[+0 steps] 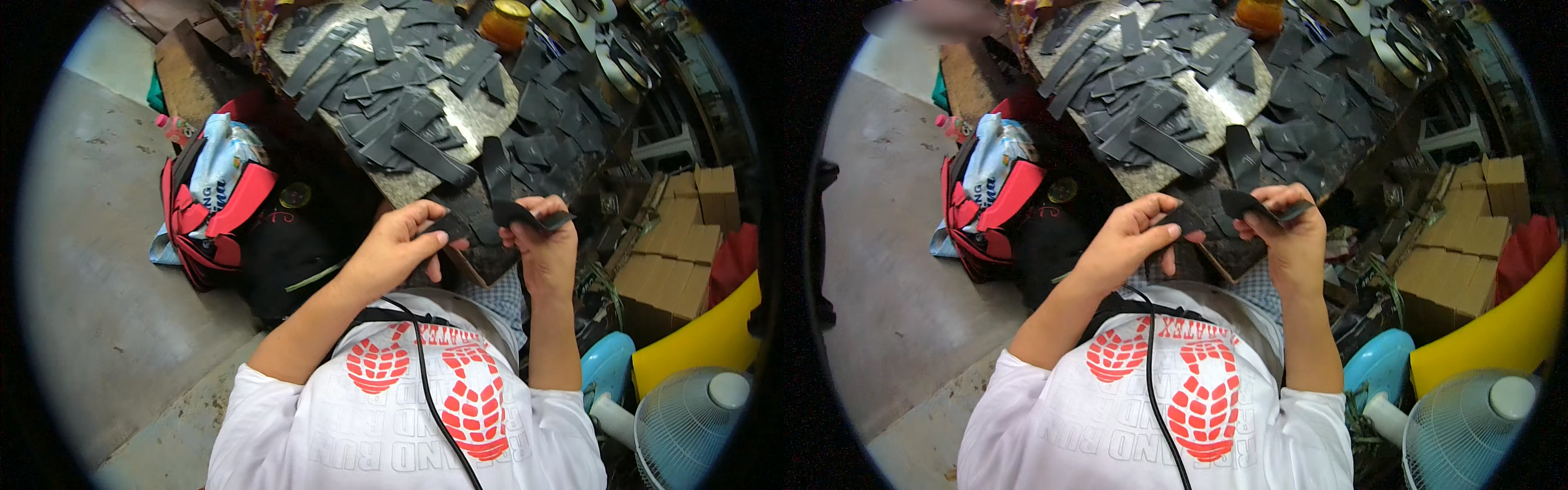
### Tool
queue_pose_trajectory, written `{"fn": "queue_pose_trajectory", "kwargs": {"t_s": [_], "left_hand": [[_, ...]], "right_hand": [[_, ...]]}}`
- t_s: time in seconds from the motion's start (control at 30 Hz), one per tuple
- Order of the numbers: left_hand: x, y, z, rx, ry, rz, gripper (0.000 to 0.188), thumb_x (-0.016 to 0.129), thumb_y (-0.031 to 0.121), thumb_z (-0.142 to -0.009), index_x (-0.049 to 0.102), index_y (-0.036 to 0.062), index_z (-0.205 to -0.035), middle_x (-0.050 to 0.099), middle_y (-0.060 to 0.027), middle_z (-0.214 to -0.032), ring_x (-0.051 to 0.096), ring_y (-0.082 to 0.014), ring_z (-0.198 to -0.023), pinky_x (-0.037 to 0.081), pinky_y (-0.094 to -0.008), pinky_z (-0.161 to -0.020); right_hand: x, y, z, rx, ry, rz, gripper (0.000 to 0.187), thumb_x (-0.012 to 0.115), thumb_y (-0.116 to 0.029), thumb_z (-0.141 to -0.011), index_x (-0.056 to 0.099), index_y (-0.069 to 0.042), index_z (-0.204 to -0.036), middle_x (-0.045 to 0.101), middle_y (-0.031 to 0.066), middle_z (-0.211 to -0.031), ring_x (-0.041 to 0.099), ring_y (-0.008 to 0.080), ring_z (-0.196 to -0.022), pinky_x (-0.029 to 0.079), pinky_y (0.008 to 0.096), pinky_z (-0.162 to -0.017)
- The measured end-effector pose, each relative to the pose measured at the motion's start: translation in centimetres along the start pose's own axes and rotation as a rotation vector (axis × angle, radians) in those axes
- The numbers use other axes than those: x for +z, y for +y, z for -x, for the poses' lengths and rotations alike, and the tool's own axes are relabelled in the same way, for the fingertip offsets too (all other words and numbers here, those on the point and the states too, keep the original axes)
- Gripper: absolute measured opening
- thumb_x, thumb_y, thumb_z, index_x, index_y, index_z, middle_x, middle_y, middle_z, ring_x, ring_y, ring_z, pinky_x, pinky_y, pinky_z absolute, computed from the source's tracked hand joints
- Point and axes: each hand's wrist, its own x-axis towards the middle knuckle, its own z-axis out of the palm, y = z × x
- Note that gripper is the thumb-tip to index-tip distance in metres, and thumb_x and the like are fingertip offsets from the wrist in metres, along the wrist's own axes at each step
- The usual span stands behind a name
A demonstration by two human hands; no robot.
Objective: The person picks up small black rubber pieces from a table, inspects them by turning them over, and places them into separate piles. The person handles the pieces one at a time, occasionally moving items aside to reach others.
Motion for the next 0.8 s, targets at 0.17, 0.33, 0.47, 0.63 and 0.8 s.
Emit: {"fn": "queue_pose_trajectory", "kwargs": {"t_s": [0.17, 0.33, 0.47, 0.63, 0.8], "left_hand": [[0.9, 0.1, -0.9, -0.045, 0.022, -0.01, 0.021, 0.057, 0.006, -0.095, 0.059, -0.005, -0.112, 0.07, -0.015, -0.107, 0.065, -0.0111, -0.064, 0.054, -0.0216, -0.052], [0.8, 0.4, -0.9, -0.092, 0.016, -0.02, 0.02, 0.059, 0.005, -0.092, 0.06, -0.006, -0.109, 0.072, -0.0146, -0.096, 0.064, -0.0105, -0.057, 0.051, -0.0217, -0.047], [1.0, 0.7, -0.8, -0.118, 0.027, -0.059, 0.02, 0.059, 0.004, -0.091, 0.061, -0.0059, -0.109, 0.072, -0.0139, -0.09, 0.062, -0.01, -0.055, 0.049, -0.0212, -0.046], [1.0, 0.8, -0.8, -0.132, 0.029, -0.047, 0.02, 0.059, 0.003, -0.09, 0.061, -0.0057, -0.108, 0.073, -0.014, -0.089, 0.062, -0.0095, -0.055, 0.049, -0.021, -0.046], [0.9, 0.8, -0.8, -0.125, 0.03, -0.055, 0.019, 0.058, 0.003, -0.09, 0.061, -0.0059, -0.107, 0.073, -0.0144, -0.089, 0.061, -0.0092, -0.054, 0.049, -0.0214, -0.047]], "right_hand": [[0.0, -0.3, 0.3, 0.126, -0.015, -0.024, 0.023, 0.069, 0.009, -0.083, 0.054, -0.007, -0.09, 0.066, 0.0074, -0.084, 0.068, 0.0167, -0.063, 0.051, 0.0245, -0.052], [0.3, 0.2, 0.3, 0.239, -0.075, 0.018, 0.025, 0.069, 0.006, -0.082, 0.051, -0.008, -0.091, 0.065, 0.0081, -0.078, 0.06, 0.013, -0.053, 0.048, 0.0242, -0.045], [0.4, 0.4, 0.3, 0.31, -0.103, 0.022, 0.028, 0.072, 0.007, -0.081, 0.05, -0.008, -0.091, 0.063, 0.0064, -0.076, 0.059, 0.0117, -0.052, 0.047, 0.0225, -0.044], [0.6, 0.6, 0.3, 0.302, -0.103, 0.035, 0.027, 0.07, 0.008, -0.081, 0.049, -0.008, -0.09, 0.063, 0.0072, -0.074, 0.058, 0.0117, -0.051, 0.045, 0.0226, -0.043], [0.5, 0.6, 0.3, 0.295, -0.103, 0.05, 0.027, 0.068, 0.01, -0.08, 0.049, -0.007, -0.089, 0.063, 0.0081, -0.073, 0.055, 0.0114, -0.049, 0.042, 0.0225, -0.042]]}}
